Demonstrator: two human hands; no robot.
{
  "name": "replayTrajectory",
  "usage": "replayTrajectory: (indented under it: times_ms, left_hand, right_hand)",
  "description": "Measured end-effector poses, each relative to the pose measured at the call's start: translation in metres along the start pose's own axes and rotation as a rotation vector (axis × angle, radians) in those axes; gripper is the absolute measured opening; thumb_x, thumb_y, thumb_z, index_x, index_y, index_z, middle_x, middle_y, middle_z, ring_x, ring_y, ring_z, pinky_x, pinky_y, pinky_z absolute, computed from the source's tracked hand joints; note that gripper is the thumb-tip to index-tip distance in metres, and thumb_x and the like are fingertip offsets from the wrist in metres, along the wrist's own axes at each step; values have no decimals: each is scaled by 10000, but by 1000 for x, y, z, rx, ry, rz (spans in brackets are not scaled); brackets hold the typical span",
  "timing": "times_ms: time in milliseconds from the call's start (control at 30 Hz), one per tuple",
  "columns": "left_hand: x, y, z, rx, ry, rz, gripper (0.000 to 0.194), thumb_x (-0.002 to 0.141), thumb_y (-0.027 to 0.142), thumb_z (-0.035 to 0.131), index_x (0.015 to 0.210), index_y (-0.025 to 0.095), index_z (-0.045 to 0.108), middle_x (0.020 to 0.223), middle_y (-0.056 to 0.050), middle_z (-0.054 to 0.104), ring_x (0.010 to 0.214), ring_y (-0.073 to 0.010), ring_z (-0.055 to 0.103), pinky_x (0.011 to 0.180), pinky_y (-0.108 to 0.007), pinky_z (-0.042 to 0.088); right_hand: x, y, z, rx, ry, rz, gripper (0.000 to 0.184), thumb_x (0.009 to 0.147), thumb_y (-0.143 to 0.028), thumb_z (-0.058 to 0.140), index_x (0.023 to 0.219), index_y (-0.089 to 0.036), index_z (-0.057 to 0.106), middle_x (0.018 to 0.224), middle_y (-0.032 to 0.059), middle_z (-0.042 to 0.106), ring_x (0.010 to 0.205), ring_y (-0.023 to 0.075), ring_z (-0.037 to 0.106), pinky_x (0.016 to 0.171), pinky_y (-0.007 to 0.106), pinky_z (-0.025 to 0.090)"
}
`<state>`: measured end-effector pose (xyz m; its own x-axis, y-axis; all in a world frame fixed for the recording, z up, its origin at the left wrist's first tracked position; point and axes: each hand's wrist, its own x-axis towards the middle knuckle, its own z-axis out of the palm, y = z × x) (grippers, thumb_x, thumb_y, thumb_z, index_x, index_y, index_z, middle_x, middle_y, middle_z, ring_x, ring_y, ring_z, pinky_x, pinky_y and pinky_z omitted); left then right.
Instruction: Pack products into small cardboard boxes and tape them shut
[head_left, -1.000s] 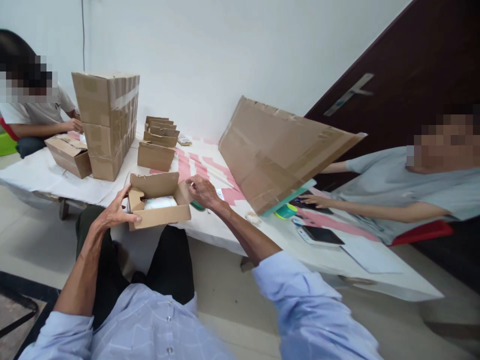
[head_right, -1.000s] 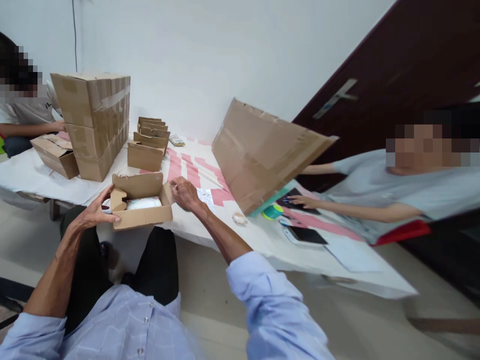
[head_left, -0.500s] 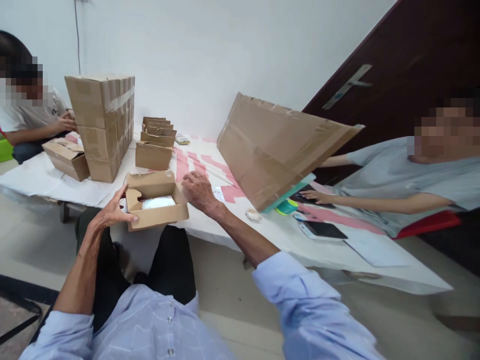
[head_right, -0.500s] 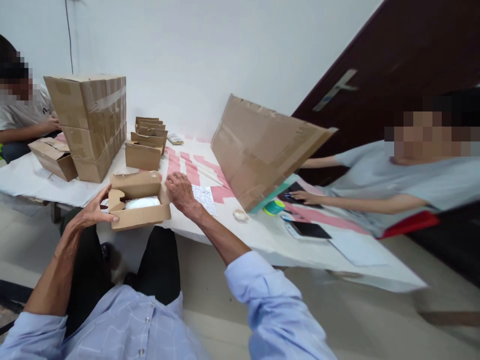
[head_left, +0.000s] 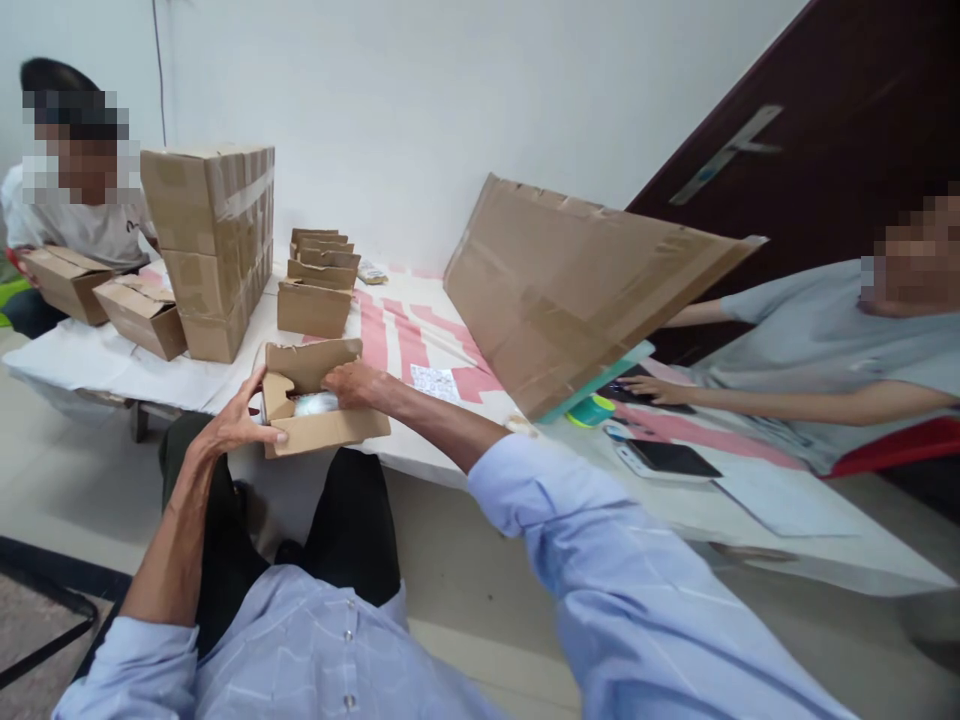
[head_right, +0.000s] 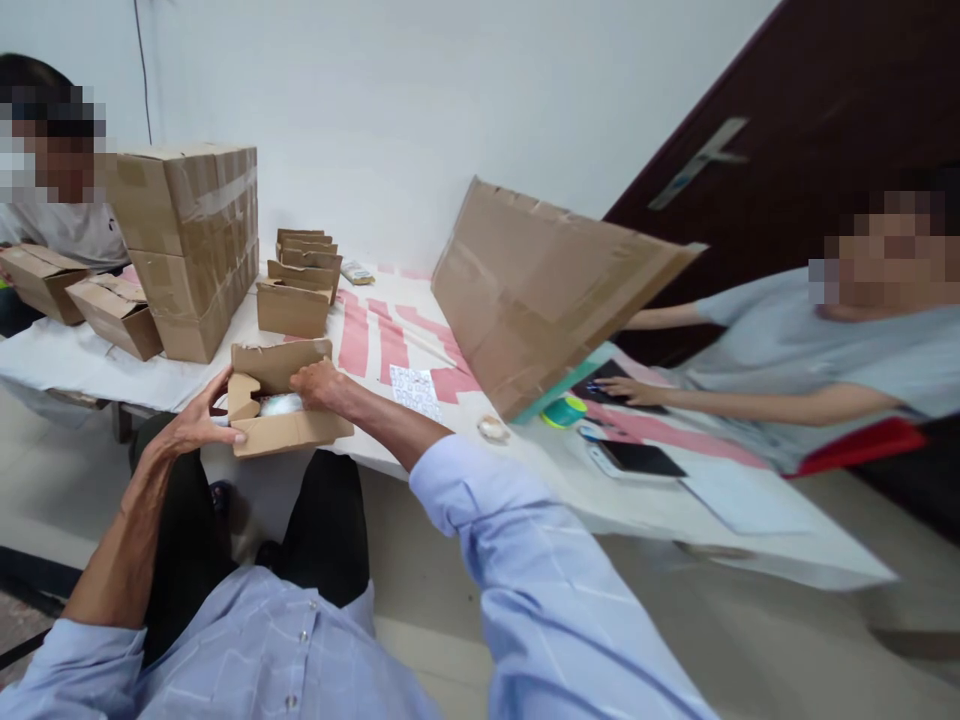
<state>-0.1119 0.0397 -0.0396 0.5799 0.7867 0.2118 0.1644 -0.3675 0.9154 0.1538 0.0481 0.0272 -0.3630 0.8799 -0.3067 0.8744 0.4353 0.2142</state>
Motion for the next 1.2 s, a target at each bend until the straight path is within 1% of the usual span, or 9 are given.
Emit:
replayTrajectory:
  times_ms: [100,233,333,467,667,833,1000,1100,1200]
  left_hand:
    - [-2,-1,1,-23,-4,-12,1436,619,527,989,1766,269,163,1744,-198,386,1589,-459,401,1201,-564,484]
    - [-4,-3,3,0,11,-12,1424,617,526,988,1762,256,185,1769,-188,342,1625,-458,335,1257,-597,423]
    - [-3,-1,5,36,22,-10,1412,599,534,984,1753,256,220,1753,-183,371,1612,-462,352,1265,-613,408]
    - [3,2,7,47,31,-1,1361,603,548,957,1739,247,270,1734,-193,394,1578,-469,401,1209,-594,469]
    - [16,2,9,53,44,-11,1330,555,532,963,1700,210,366,1700,-188,437,1563,-471,405,1212,-574,462]
    - [26,2,10,9,32,52,1311,566,502,977,1693,204,376,1678,-181,479,1534,-439,454,1275,-570,383]
    - [41,-3,13,16,25,14,1397,544,489,1007,1721,211,307,1715,-218,422,1569,-480,404,1260,-637,366]
    - [50,4,14,22,139,5,1468,492,514,1034,1724,216,295,1763,-259,305,1628,-513,284,1248,-662,358]
    - [59,28,17,-8,221,144,1472,498,528,1049,1721,224,289,1765,-268,292,1641,-494,271,1235,-637,385]
  right_hand:
    - [6,-8,-1,-29,-63,-3,402,950,-154,634,1333,-141,753,1350,202,760,1241,325,741,980,386,558]
    - [-1,-12,-4,-28,-65,-39,386,957,-161,639,1327,-131,744,1341,212,758,1247,327,738,979,375,553]
    - [-10,-9,-5,18,-12,-57,380,976,-269,680,1334,-145,715,1339,209,755,1240,333,735,975,373,547]
    - [-17,2,-4,156,89,-79,491,949,-460,753,1329,-161,664,1351,197,744,1220,337,728,959,363,538]
    - [-14,23,1,297,161,-61,494,828,-443,853,1211,-193,665,1260,134,765,1143,301,727,900,318,534]
    - [-18,40,-1,352,276,-90,575,740,-313,864,1261,-170,666,1312,141,731,1212,312,678,999,356,518]
    - [-44,61,-24,564,438,-61,648,750,-289,811,1365,-163,653,1377,150,699,1198,311,675,1035,405,535]
    - [-62,74,-39,711,608,-75,709,723,-345,851,1391,-194,668,1369,122,704,1193,336,683,1042,467,561]
    - [-73,83,-50,854,712,-148,646,744,-427,885,1333,-218,722,1266,110,747,1108,332,706,979,479,605]
